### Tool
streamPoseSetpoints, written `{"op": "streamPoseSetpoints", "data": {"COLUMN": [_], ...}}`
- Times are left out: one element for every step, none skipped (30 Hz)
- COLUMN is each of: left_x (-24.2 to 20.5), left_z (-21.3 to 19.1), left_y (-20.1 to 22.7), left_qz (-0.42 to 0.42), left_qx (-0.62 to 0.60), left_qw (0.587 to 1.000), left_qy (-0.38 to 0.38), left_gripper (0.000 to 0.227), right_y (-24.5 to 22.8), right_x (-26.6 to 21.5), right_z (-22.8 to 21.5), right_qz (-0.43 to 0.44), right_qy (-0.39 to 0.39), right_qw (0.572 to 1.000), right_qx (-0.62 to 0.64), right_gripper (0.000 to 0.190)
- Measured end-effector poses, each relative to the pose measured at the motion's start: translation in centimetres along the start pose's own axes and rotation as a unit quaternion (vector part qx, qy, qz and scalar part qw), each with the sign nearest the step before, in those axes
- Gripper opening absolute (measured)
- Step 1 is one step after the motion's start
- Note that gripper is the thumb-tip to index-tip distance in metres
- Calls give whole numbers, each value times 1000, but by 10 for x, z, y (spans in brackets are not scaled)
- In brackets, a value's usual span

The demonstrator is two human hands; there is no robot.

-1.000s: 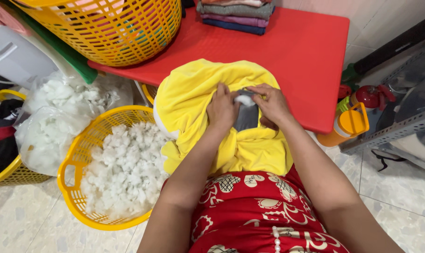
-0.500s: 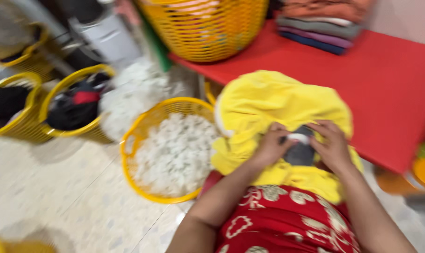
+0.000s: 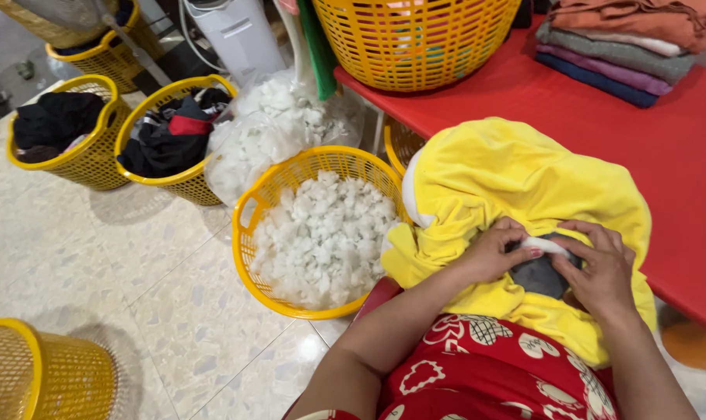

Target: The person repeatedly takes handfuls of white cotton from a yellow basket and stuffs them into a small dark pouch resting on a yellow cloth on their lap. The person compresses the cotton into the pouch opening with both hands throughout the clip.

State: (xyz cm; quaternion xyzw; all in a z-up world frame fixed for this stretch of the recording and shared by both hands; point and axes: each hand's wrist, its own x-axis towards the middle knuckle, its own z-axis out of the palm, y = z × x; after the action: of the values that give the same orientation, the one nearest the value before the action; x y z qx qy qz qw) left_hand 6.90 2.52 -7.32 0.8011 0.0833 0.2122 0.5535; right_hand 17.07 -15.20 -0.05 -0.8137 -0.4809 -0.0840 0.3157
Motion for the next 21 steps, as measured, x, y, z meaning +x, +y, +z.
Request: {"op": "streamPoseSetpoints", "data": {"left_x": [-1,-1,-1,-1,0,1,3,4,4,4,2,0,-2,-3,-6,-8,-10,-10,-11,-11,-10], "left_z": [1,1,5,7,8,8,7,6,2,-3,-12,-18,-25,-30,-33,-35,-37,-38,-38,-37,-34], "left_y": [-4,-8,-11,-14,-18,-22,-24,-24,-24,-23,-22,-20,-18,-16,-14,-13,-12,-10,-8,-6,-3], "left_qz": [34,69,89,109,74,38,28,17,11,4,31,57,1,-56,-114,-117,-120,-124,-116,-109,-101], "left_qx": [-2,-5,-2,0,-18,-35,-75,-115,-150,-185,-226,-267,-334,-397,-456,-450,-443,-436,-411,-385,-360], "left_qw": [999,998,996,994,997,999,997,993,989,983,973,961,942,916,882,885,888,891,904,916,927], "left_qy": [-3,-6,6,19,14,8,13,18,6,-7,-26,-45,-34,-23,-6,-12,-14,-16,-18,-20,-23], "left_gripper": [35,35,32,30,25,21,19,18,15,13,9,5,6,7,10,12,14,16,15,13,12], "right_y": [4,8,12,14,15,15,15,15,14,14,12,10,9,8,6,4,0,-4,-8,-14,-18], "right_x": [-1,0,0,1,-1,-2,-2,-3,-2,-2,-1,-1,1,2,4,5,6,6,6,6,5], "right_z": [1,1,0,3,4,6,7,5,6,4,3,1,-1,-5,-8,-10,-14,-18,-22,-26,-31], "right_qz": [-4,-8,-11,-13,-5,4,2,0,5,11,29,46,61,66,69,71,72,72,73,78,84], "right_qy": [5,11,15,19,20,21,23,25,31,37,40,43,46,44,38,33,26,20,13,10,8], "right_qw": [1000,1000,999,999,999,1000,999,999,999,998,997,996,995,993,992,990,989,988,986,984,981], "right_qx": [12,25,27,30,26,23,23,23,39,54,59,63,71,84,100,116,127,137,148,162,175], "right_gripper": [29,29,29,29,27,26,25,24,25,25,24,24,23,24,25,26,30,33,37,40,44]}}
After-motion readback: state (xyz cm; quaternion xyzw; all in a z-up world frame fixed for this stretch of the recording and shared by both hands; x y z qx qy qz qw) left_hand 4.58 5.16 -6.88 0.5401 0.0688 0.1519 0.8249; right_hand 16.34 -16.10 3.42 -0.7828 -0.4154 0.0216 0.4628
